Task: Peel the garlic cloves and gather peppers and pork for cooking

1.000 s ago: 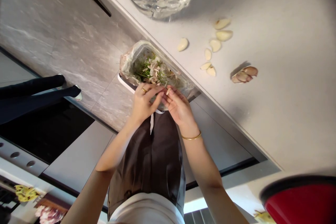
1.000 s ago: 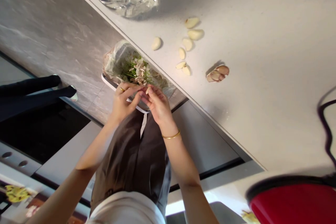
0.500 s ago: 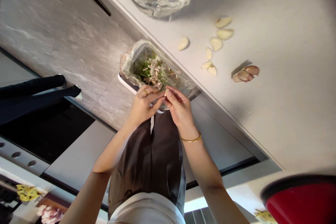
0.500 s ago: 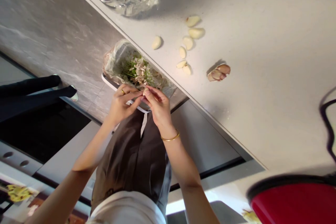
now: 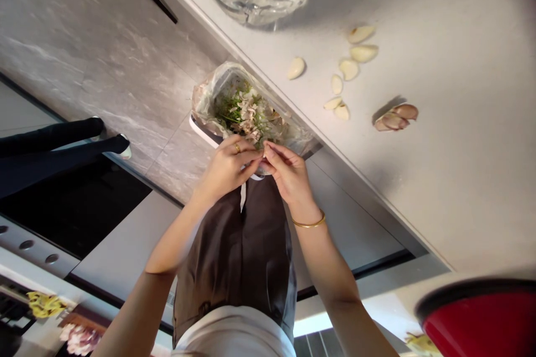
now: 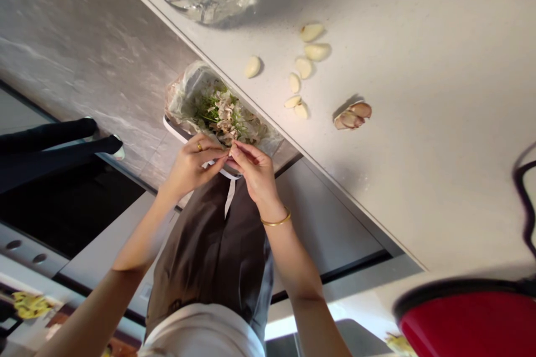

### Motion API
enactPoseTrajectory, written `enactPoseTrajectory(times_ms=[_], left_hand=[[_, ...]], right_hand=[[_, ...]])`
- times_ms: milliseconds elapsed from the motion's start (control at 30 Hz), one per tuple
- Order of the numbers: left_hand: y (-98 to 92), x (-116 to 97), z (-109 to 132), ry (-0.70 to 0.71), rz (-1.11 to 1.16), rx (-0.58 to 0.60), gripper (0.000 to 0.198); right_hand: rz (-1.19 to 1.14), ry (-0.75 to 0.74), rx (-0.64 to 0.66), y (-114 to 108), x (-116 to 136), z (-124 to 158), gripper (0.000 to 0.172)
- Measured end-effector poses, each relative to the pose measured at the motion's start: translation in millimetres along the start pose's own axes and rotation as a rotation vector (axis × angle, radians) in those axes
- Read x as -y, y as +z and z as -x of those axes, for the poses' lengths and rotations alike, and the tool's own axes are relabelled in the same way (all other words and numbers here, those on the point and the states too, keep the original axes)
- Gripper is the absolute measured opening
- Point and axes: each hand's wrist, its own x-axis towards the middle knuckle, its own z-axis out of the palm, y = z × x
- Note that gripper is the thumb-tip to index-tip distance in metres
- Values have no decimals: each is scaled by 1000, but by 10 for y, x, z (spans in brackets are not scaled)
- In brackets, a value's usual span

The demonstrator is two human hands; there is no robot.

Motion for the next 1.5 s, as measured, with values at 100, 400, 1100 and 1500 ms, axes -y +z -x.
enactPoseTrajectory(times_ms=[100, 400, 1100, 1500], left_hand=[[7, -26, 10, -10, -17, -28, 10], [-88, 126, -112, -203, -196, -290, 12], [227, 29, -25, -108, -154, -55, 21], [91, 176, -133, -265, -251, -188, 28]], right_hand=[[3, 1, 15, 32, 30, 13, 31], [34, 135, 208, -83, 132, 12, 38], [-14, -58, -31, -84, -36, -132, 31], [55, 16, 223, -148, 31, -10, 34]])
